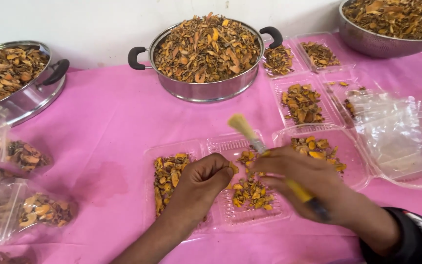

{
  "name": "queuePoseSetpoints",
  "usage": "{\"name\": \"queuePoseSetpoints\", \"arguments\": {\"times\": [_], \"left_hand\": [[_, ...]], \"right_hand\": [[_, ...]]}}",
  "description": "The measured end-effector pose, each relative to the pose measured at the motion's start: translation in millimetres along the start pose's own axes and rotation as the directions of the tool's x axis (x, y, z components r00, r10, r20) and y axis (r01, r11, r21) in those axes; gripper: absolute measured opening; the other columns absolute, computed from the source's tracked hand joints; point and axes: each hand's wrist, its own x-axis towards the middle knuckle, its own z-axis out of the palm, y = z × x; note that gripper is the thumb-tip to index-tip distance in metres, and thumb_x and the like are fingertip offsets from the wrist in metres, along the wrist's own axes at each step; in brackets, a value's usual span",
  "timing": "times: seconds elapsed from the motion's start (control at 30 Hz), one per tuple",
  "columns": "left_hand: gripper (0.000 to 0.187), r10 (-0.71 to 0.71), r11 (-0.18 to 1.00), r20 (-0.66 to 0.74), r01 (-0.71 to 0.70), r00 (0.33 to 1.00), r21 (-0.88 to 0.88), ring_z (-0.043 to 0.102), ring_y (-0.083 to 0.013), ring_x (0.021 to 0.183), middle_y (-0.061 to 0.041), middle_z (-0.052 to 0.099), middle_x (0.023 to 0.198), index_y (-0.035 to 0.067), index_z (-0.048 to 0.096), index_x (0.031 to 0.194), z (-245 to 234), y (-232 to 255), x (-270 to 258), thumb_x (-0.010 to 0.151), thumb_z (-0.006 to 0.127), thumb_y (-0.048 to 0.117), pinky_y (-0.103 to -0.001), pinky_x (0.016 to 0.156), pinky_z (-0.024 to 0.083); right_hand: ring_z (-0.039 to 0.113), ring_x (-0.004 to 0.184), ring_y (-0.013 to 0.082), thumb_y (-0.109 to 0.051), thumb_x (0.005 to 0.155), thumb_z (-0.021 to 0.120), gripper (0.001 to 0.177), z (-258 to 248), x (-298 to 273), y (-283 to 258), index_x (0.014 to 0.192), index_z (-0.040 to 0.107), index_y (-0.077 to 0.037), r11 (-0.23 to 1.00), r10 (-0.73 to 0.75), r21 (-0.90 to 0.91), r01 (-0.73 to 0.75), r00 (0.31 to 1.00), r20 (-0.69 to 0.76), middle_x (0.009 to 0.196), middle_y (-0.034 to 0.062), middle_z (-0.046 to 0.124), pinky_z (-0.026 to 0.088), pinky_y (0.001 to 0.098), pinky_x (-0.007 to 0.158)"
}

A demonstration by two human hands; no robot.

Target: Sorting through dried leaves in plastic containers using a brush and hands to remove debris or select specific pieces.

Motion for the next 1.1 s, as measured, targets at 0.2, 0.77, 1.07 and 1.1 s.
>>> {"name": "queuePoseSetpoints", "arguments": {"times": [0.2,0.77,1.07,1.1], "left_hand": [[0.014,0.005,0.997,0.155,0.006,0.988,-0.073,0.055,-0.0108,0.077,0.0,0.061,0.077,0.005,0.071,0.086,3.6,-0.6,-1.9,0.095,0.061,0.007,-0.026,0.076,0.041],[0.015,0.061,0.921,0.211,-0.137,0.975,0.365,0.036,-0.0091,0.054,0.005,0.041,0.06,0.017,0.055,0.091,11.8,6.5,-17.0,0.104,0.059,0.022,-0.031,0.053,0.032],[0.026,0.126,0.982,0.051,-0.132,0.991,0.136,0.042,-0.0072,0.055,0.002,0.051,0.067,0.012,0.057,0.081,11.1,-14.2,-8.1,0.086,0.066,-0.012,-0.024,0.047,0.034],[0.026,0.136,0.98,-0.001,-0.134,0.991,0.148,0.039,-0.0073,0.055,0.003,0.047,0.064,0.012,0.054,0.077,10.4,-16.2,-5.5,0.085,0.066,-0.01,-0.025,0.049,0.033]], "right_hand": [[0.068,0.097,0.0238,-0.01,0.1,0.062,0.015,14.4,4.2,5.7,0.113,0.063,-0.002,0.997,-0.05,0.07,0.042,0.991,0.122,0.105,0.0121,0.065,0.055,0.0323,0.089],[0.073,0.071,0.0076,-0.013,0.093,0.067,0.008,19.6,4.0,2.4,0.098,0.074,-0.011,0.93,0.311,0.21,-0.301,0.95,-0.014,0.085,-0.0011,0.078,0.055,0.0209,0.067],[0.071,0.072,0.0087,-0.021,0.102,0.057,0.017,10.7,2.8,-6.9,0.111,0.067,-0.012,0.963,0.262,0.09,-0.255,0.961,-0.085,0.094,-0.0029,0.075,0.054,0.0233,0.068],[0.075,0.072,0.0118,-0.019,0.102,0.055,0.02,9.9,-0.1,-9.3,0.115,0.063,-0.006,0.942,0.283,0.238,-0.238,0.943,-0.174,0.091,0.0037,0.075,0.06,0.0231,0.067]]}}
